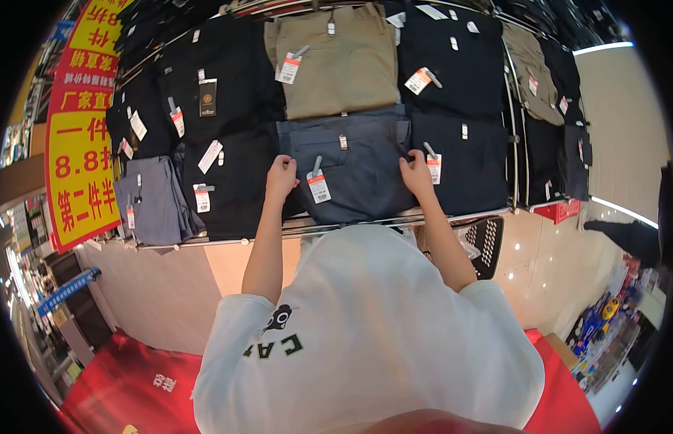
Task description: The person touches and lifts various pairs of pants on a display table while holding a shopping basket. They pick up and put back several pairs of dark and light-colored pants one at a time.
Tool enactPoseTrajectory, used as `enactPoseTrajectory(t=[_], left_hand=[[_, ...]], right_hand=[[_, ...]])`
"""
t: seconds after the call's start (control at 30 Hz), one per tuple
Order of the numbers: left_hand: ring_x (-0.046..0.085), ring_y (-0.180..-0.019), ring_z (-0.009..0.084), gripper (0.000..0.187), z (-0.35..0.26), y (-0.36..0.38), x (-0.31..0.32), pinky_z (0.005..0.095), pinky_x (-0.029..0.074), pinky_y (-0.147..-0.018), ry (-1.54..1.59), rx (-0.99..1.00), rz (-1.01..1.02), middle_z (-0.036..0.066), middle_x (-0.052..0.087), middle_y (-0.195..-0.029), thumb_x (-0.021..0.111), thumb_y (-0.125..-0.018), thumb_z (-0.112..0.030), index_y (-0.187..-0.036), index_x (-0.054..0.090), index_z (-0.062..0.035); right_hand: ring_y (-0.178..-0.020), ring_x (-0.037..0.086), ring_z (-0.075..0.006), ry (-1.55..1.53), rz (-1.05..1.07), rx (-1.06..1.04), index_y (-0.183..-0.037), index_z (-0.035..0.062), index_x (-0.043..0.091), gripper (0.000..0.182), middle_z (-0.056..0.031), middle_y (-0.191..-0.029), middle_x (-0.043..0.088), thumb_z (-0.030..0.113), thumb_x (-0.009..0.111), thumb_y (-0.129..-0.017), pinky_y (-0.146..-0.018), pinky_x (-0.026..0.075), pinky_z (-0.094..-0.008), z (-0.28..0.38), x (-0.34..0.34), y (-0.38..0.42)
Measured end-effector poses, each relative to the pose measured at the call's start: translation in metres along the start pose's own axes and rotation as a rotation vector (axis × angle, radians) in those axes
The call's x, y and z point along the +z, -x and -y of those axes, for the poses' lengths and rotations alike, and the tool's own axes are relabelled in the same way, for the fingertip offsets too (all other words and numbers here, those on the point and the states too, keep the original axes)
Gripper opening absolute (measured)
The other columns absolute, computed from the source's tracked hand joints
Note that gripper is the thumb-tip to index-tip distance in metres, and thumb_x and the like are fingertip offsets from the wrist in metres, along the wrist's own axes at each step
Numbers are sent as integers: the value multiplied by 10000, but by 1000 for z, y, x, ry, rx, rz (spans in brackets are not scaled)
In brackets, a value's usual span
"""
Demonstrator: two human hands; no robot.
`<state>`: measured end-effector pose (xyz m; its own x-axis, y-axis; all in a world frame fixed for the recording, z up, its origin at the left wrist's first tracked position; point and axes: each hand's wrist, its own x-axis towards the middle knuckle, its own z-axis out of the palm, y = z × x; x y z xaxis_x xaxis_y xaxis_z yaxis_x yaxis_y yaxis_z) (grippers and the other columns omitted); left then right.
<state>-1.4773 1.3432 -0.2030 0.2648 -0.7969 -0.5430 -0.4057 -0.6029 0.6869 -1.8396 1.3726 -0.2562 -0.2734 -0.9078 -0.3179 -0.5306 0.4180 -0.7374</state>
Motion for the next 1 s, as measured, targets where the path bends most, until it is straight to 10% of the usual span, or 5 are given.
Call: enactPoseTrajectory(t=[0.2,0.3,0.43,0.73,1.0], left_hand=[[647,-596,164,301,9,-30,9,300,521,-598,-178,401,-179,102,662,-854,582,-964,-208,-1175,583,6],[666,-683,177,271,-33,-33,16,314,526,-648,115,335,-134,126,664,-906,588,-957,-189,-1146,604,3],[655,-818,239,195,-69,-45,3,341,516,-733,6,554,-429,151,651,-919,591,-944,-153,-1052,647,-1],[561,-911,304,104,-5,-75,-25,434,427,-798,-439,791,-604,82,575,-917,646,-861,-130,-961,634,-101],[540,-978,257,154,35,-99,-17,431,387,-871,-533,747,-673,50,570,-999,670,-815,-176,-957,633,-131]], right_hand=[[-745,628,-262,-45,64,-38,-1267,36,489,459,-113,-809,606,218,678,-891,-710,502,-401,48,-19,3],[-1009,597,-348,9,-16,-354,-1293,24,501,510,-205,-1123,565,171,707,-851,-797,502,-416,102,-15,-13],[-1071,581,-396,166,-5,-746,-1248,16,552,485,-211,-1154,576,204,723,-835,-909,480,-432,181,21,-53],[-1284,448,-350,824,-33,-928,-1428,181,432,875,-162,-1424,433,305,855,-672,-1026,402,-502,212,144,-114],[-1112,582,-407,540,174,-839,-1355,77,534,527,-247,-1276,594,86,598,-832,-970,462,-476,195,124,-181]])
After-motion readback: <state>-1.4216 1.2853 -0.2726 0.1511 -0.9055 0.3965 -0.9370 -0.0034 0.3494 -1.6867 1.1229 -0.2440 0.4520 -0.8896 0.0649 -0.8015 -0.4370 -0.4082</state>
